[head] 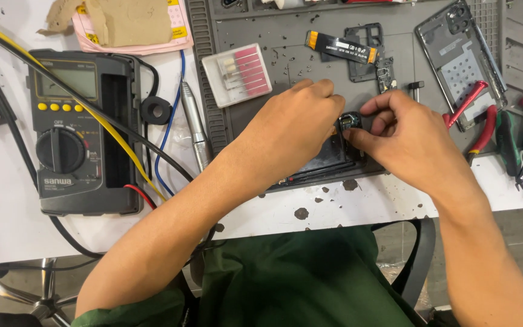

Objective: Disassembling a smartphone by removing internal screws and prying out circuit board components.

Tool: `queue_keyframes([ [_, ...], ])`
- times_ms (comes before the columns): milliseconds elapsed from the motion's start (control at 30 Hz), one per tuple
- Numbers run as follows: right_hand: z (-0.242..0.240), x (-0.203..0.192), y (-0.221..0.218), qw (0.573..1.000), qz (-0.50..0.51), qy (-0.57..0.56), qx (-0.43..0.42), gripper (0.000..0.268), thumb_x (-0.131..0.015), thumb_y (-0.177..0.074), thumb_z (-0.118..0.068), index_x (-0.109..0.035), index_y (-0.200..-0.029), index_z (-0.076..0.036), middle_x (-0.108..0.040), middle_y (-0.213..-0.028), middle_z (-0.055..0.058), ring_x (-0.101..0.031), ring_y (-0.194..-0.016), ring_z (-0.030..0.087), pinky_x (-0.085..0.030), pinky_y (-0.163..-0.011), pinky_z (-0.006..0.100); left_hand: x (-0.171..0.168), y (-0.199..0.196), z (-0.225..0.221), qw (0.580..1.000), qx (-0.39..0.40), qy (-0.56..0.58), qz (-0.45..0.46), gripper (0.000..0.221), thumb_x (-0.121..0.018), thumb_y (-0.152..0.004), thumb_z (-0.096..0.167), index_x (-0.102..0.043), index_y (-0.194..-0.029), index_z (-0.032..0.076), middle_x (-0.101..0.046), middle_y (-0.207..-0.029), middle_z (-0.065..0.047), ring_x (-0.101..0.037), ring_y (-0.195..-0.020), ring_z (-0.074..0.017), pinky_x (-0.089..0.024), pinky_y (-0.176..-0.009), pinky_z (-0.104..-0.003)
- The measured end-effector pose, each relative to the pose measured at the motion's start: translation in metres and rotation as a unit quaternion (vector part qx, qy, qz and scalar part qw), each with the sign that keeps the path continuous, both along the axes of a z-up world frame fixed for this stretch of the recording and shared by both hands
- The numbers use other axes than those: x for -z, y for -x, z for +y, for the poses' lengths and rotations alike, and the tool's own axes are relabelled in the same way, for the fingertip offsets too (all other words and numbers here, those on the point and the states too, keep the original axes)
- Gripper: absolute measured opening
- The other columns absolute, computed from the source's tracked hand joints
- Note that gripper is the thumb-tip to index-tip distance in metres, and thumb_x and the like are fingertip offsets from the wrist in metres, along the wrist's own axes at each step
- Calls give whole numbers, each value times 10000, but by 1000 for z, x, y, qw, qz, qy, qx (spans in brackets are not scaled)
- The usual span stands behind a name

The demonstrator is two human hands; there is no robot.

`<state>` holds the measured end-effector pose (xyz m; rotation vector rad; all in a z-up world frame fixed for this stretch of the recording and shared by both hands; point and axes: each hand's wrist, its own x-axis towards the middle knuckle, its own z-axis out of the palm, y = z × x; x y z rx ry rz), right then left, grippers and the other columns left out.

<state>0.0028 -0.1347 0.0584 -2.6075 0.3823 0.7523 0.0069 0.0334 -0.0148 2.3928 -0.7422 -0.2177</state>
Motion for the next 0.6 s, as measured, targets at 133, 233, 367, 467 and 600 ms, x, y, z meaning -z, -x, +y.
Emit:
queue_keyframes([
  [133,11,-10,-8,998,48,40,-29,394,-760,-873,-349,-640,-1205,-175,-646,-877,-9,-611,-796,186,-443,-741,369,9,1,-2,999,-7,-4,-41,149,-599,-870,-83,-646,-870,59,-578,-865,-93,-589,-804,-301,-526,-519,-445],
  [233,22,-21,-13,995,81,57,-27,425,-740,-852,-336,-638,-1227,-163,-682,-933,9,-631,-823,211,-461,-730,393,12,1,-4,999,-10,-2,-43,178,-609,-846,-110,-656,-875,59,-579,-869,-95,-587,-797,-295,-529,-508,-435],
  [367,26,-26,-12,989,59,112,-81,423,-722,-821,-367,-687,-1187,-158,-785,-889,-23,-697,-1000,227,-503,-844,434,10,1,-6,999,-16,-19,-26,193,-603,-842,-113,-664,-890,63,-576,-895,-86,-587,-842,-300,-543,-484,-451],
  [467,15,-10,-8,989,-6,89,-114,427,-754,-783,-375,-707,-1113,-108,-763,-789,-4,-699,-930,257,-497,-844,402,8,1,-4,1000,-15,-19,-19,157,-607,-864,-82,-660,-894,62,-577,-904,-92,-589,-848,-297,-542,-512,-451],
  [600,20,-18,-9,990,-10,85,-109,445,-778,-781,-385,-709,-1114,-99,-764,-812,13,-700,-921,261,-509,-828,404,9,2,-4,1000,-13,-18,-16,144,-616,-863,-75,-656,-903,57,-581,-915,-95,-594,-856,-304,-544,-510,-459],
])
